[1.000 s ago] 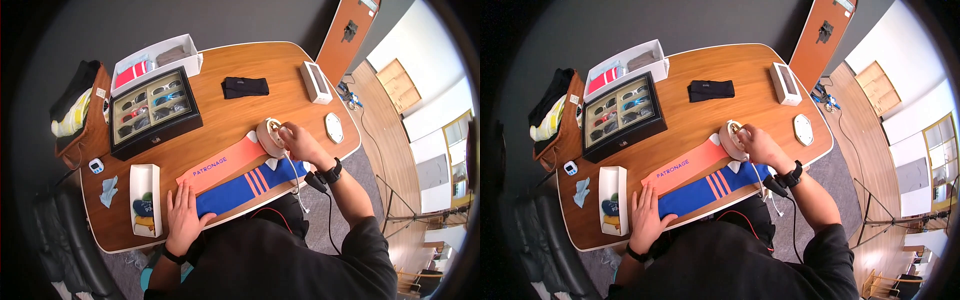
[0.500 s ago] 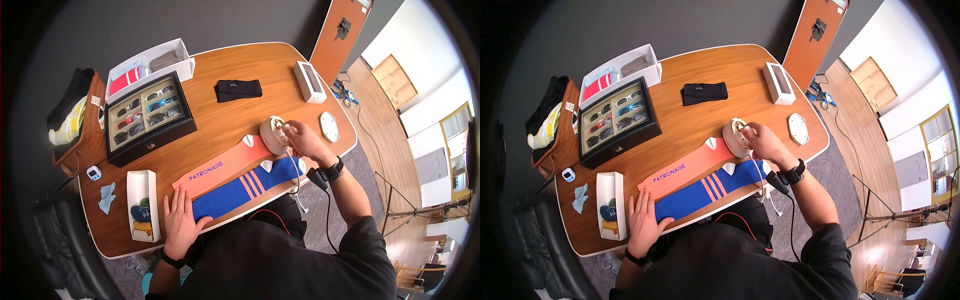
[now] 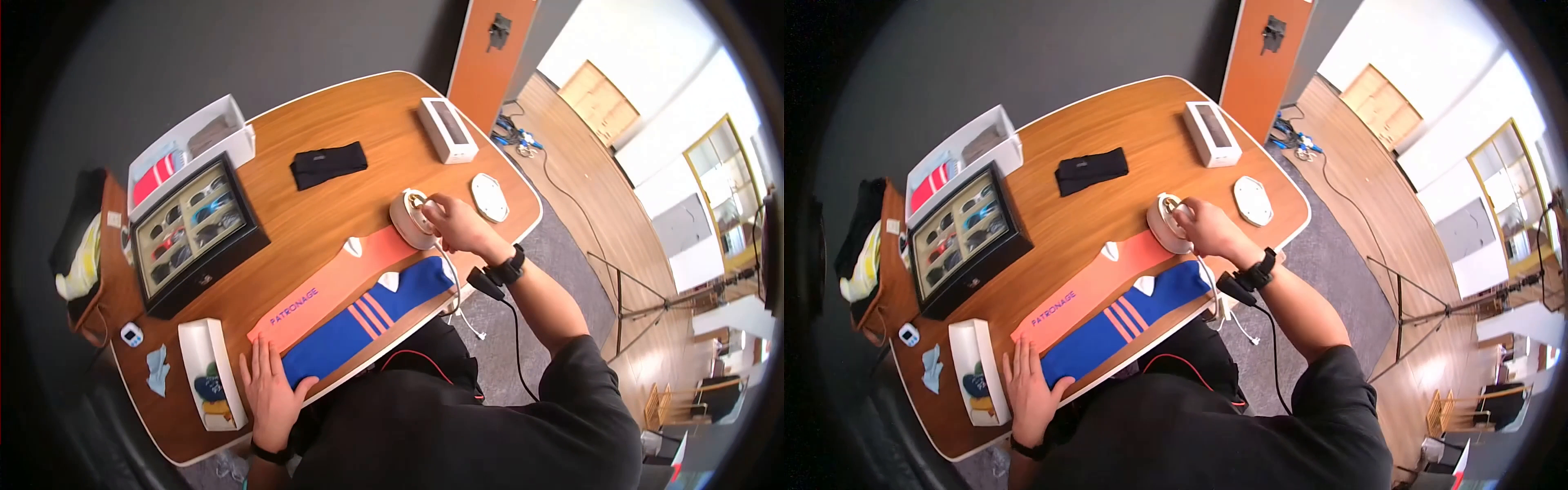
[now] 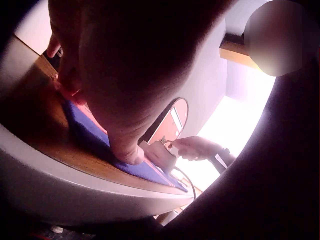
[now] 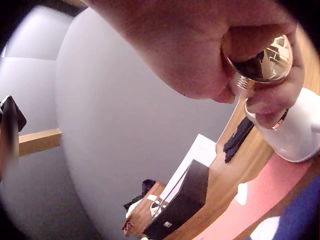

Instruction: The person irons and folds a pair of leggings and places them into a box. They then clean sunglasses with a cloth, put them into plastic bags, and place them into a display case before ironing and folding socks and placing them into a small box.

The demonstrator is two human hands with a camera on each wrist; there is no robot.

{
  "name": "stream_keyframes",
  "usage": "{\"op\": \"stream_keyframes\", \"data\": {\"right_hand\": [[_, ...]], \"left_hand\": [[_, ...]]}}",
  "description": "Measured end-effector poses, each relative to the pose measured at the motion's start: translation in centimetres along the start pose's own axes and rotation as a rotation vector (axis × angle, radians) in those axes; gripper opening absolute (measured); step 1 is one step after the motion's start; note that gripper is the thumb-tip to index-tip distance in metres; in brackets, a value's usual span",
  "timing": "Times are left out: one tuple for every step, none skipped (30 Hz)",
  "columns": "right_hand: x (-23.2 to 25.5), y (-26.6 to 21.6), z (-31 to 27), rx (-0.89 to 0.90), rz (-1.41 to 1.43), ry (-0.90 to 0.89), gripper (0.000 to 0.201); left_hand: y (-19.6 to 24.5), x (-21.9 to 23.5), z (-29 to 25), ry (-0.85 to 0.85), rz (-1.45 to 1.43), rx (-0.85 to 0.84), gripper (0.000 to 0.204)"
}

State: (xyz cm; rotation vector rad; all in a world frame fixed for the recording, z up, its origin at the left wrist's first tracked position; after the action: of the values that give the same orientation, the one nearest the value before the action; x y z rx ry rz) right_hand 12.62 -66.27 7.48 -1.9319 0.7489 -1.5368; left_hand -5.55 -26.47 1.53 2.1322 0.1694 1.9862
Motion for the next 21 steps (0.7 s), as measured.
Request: {"op": "stream_keyframes", "data": {"right_hand": [[0.7,0.2,-0.2,-0.038,0.012,0.042,0.048],[1.3,0.3,-0.5,-0.042,0.014,0.059,0.048],[2.0,0.4,-1.0,-0.035,-0.018,0.085,0.048],[2.9,0.2,-1.1,-0.023,-0.055,0.113,0.048],[4.3,0.1,-1.7,-0.023,-0.049,0.137,0.046],[5.7,2.7,-1.2,-0.034,-0.012,0.189,0.044],[7.7,3.0,-1.8,-0.044,0.032,0.229,0.043],[9.5,3.3,-2.3,-0.054,0.078,0.265,0.042],[11.4,4.2,-2.3,-0.061,0.081,0.307,0.04],[13.2,5.4,-2.2,-0.067,0.085,0.347,0.039],[14.6,6.9,-1.9,-0.067,0.092,0.379,0.038],[15.9,8.3,-1.7,-0.067,0.097,0.413,0.038],[16.7,9.0,-1.6,-0.083,0.098,0.404,0.037],[17.4,10.8,-1.3,-0.109,0.119,0.408,0.035],[17.7,12.6,-1.0,-0.14,0.118,0.393,0.036],[17.9,13.2,-0.8,-0.168,0.117,0.376,0.039],[18.0,13.5,-0.6,-0.161,0.118,0.376,0.039],[17.7,13.9,-0.5,-0.153,0.105,0.363,0.034],[17.3,13.7,-0.5,-0.149,0.093,0.35,0.033],[17.1,13.6,-0.4,-0.15,0.098,0.346,0.033],[16.6,13.4,-0.3,-0.136,0.122,0.317,0.033]], "left_hand": [[0.0,0.1,0.0,-0.017,0.001,0.007,0.101],[0.2,0.3,-0.1,-0.012,0.003,-0.01,0.101],[0.1,0.1,-0.2,-0.025,0.014,0.004,0.101],[0.1,0.1,0.0,-0.033,0.021,0.018,0.101],[0.3,0.3,0.1,-0.048,0.018,0.038,0.102],[0.5,0.2,0.2,-0.045,0.016,0.025,0.102],[0.4,0.1,0.1,-0.05,0.021,0.032,0.103],[0.2,0.0,0.1,-0.056,0.028,0.041,0.103],[0.2,-0.1,0.1,-0.056,0.033,0.037,0.103],[0.2,0.0,0.1,-0.06,0.038,0.035,0.103],[0.3,0.1,0.1,-0.059,0.034,0.035,0.104],[0.4,0.1,0.2,-0.057,0.028,0.033,0.104],[0.5,0.2,0.3,-0.056,0.031,0.028,0.104],[0.6,0.2,0.3,-0.065,0.029,0.036,0.104],[0.5,0.1,0.3,-0.073,0.027,0.045,0.105],[0.5,0.2,0.3,-0.069,0.029,0.047,0.105],[0.6,0.2,0.3,-0.067,0.027,0.047,0.105],[0.6,0.2,0.3,-0.068,0.027,0.048,0.105],[0.6,0.1,0.3,-0.068,0.031,0.051,0.105],[0.6,0.0,0.3,-0.062,0.035,0.048,0.104],[0.7,0.0,0.2,-0.059,0.041,0.043,0.104]]}}
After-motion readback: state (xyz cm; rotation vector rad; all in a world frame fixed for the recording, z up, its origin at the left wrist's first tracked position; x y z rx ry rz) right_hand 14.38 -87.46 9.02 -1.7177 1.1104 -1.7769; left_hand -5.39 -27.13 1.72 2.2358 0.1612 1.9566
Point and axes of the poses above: each hand's wrist, its own z-axis towards the middle knuckle, its own x-axis out of the back of the hand, y = z × x, the point moved 10 cm from there along z, towards the middle knuckle, and after that the axes turned 9 degrees about x, right-handed, at the moved point
